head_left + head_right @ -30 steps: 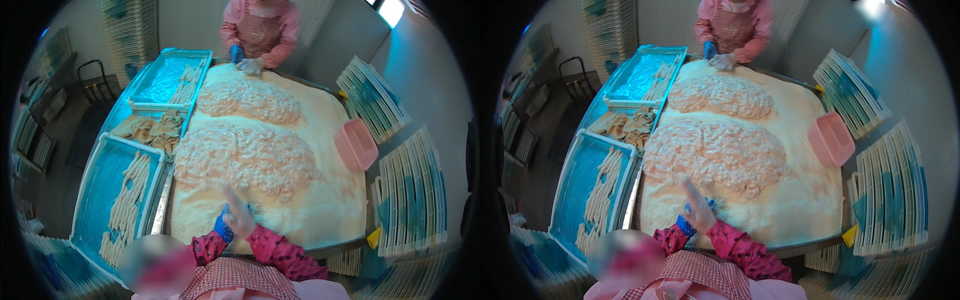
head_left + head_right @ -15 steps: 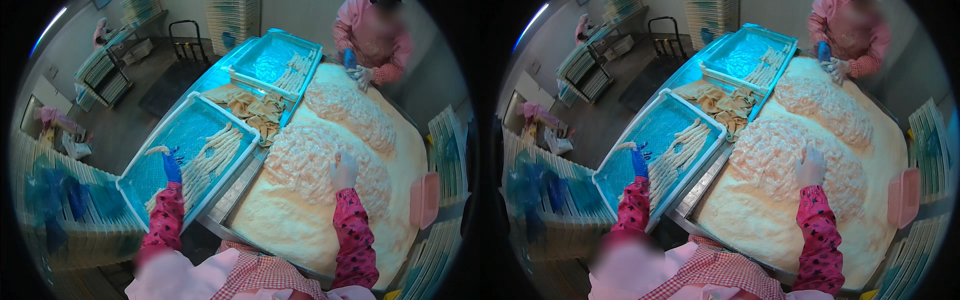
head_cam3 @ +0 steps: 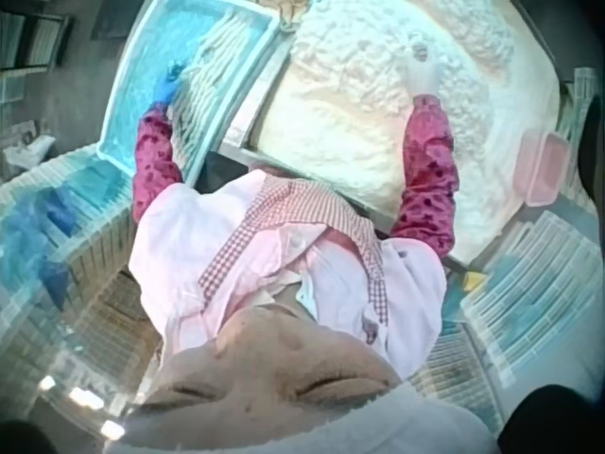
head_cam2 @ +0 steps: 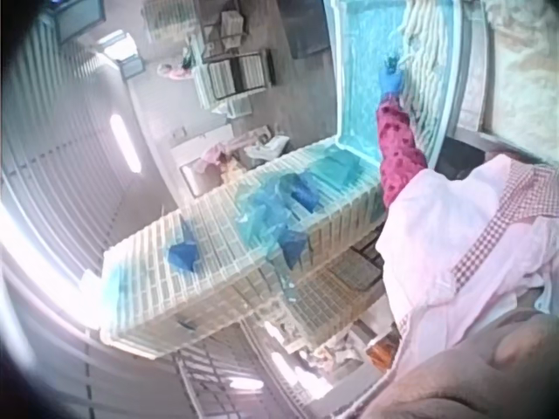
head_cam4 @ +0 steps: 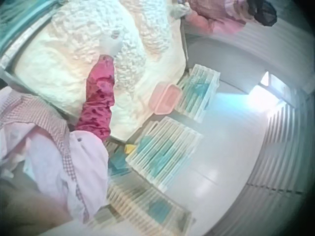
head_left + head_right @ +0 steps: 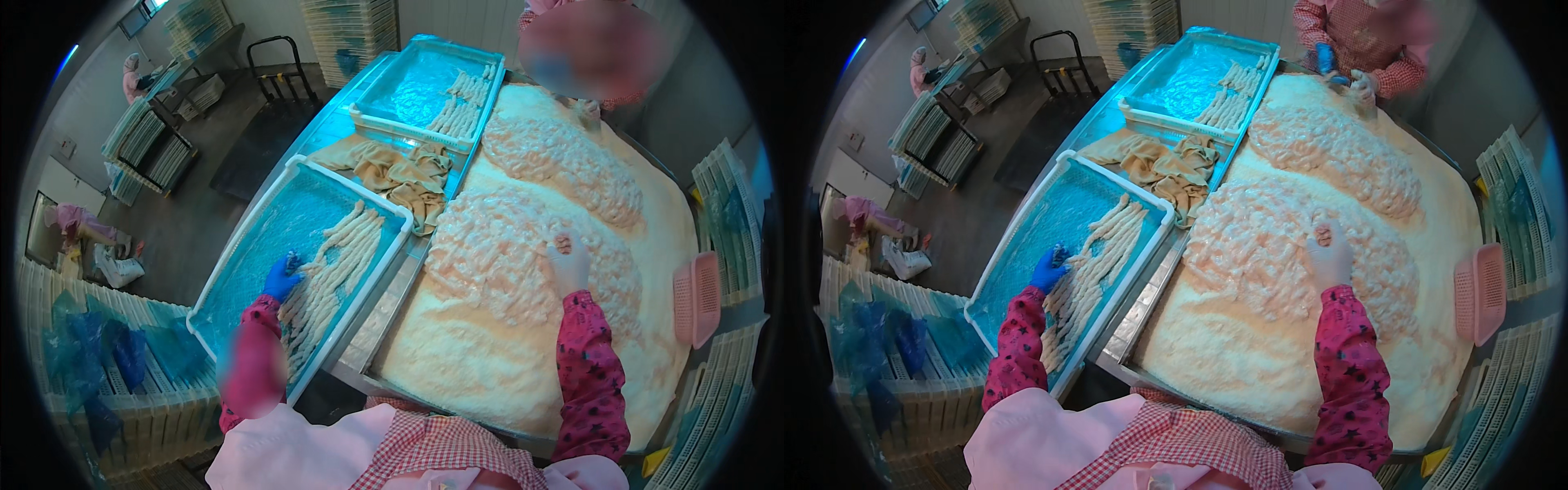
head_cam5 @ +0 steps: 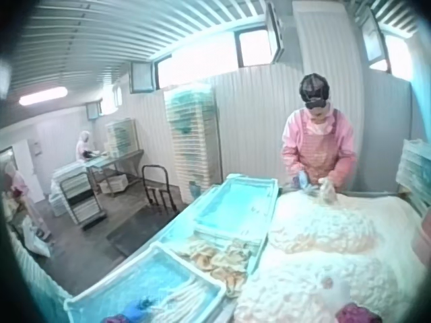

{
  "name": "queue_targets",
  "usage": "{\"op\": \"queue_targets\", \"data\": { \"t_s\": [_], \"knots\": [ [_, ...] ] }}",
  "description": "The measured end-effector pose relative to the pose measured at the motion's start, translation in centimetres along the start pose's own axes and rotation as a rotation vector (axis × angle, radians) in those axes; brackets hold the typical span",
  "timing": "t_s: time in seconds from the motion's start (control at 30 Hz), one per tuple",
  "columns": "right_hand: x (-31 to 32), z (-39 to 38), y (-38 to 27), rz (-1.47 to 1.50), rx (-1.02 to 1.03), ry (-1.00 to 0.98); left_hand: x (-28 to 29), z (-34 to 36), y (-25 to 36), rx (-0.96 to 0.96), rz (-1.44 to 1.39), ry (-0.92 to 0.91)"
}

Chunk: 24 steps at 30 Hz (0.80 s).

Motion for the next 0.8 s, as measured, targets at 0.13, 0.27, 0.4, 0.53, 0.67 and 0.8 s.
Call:
{"op": "queue_targets", "data": {
  "t_s": [0.13,0.27,0.4,0.53,0.67,0.8],
  "knots": [
    [1.0,-0.5,1.9,0.4,-0.114,0.02,-0.7,2.5,1.0,0.118,0.41,0.151],
    [6.1,-2.7,-1.0,0.185,0.125,0.136,-3.5,5.8,2.2,-0.097,0.454,0.308],
    [2.5,-13.8,-6.9,-0.43,0.596,-0.355,-12.9,-0.8,16.5,-0.371,0.141,0.134],
    [7.3,-20.1,-0.5,-0.253,0.419,-0.401,-27.5,-9.3,23.1,-0.529,0.293,-0.434],
    [5.9,-22.7,6.2,-0.187,-0.155,-0.141,-37.4,-15.8,19.7,-0.425,0.269,-0.678],
    [3.0,-22.0,1.9,-0.08,-0.213,-0.009,-43.4,-18.9,21.2,-0.372,0.117,-0.726]
  ]
}}
Point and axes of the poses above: each hand's wrist, its own z-axis towards the middle knuckle, its own x-axis out of the back of the hand, y = z × x, the point moved 9 cm from there along z, towards the middle knuckle, and after that the axes turned 8 degrees about -z, right-handed, at the moved point
